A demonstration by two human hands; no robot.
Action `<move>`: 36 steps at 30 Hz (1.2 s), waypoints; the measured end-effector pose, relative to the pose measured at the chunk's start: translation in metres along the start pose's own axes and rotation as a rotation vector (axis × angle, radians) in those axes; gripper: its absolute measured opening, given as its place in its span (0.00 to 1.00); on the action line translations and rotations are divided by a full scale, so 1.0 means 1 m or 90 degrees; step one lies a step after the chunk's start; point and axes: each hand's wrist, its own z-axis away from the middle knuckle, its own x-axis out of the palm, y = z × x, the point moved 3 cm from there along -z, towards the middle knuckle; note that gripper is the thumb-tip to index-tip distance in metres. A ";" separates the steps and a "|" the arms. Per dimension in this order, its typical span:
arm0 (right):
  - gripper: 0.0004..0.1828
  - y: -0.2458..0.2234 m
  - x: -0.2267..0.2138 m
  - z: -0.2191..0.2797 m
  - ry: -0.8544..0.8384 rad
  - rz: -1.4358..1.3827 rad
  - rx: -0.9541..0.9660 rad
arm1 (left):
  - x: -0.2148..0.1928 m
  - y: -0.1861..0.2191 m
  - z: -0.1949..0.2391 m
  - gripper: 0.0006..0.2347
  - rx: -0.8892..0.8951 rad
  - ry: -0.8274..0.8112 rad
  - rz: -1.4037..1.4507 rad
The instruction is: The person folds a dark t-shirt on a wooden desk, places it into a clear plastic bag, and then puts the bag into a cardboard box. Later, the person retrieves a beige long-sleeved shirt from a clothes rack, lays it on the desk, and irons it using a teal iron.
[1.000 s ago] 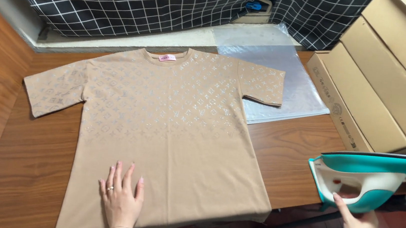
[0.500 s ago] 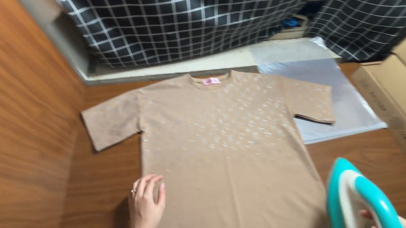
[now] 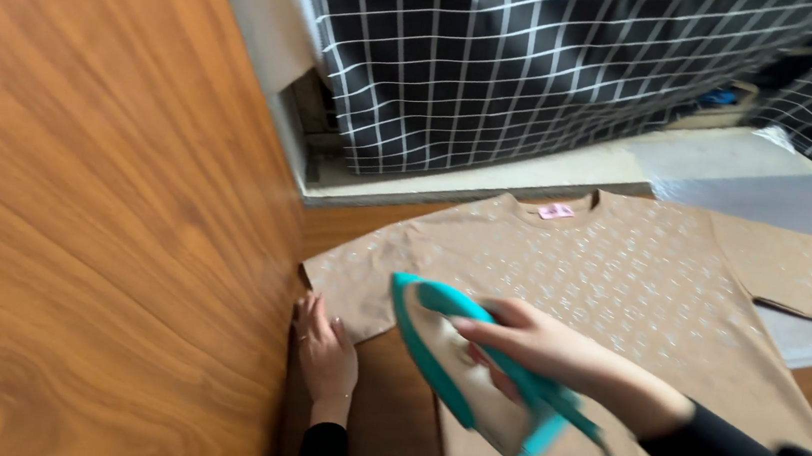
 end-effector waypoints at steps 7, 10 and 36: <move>0.19 -0.031 0.073 -0.160 -0.078 0.103 -0.101 | 0.020 -0.023 -0.010 0.33 0.003 -0.100 -0.086; 0.18 -0.025 0.080 -0.198 -0.105 0.100 -0.109 | 0.010 -0.012 -0.016 0.36 0.001 -0.160 -0.090; 0.28 0.198 0.012 -0.179 0.575 0.461 -0.206 | 0.040 0.068 -0.101 0.32 -0.479 -0.480 0.357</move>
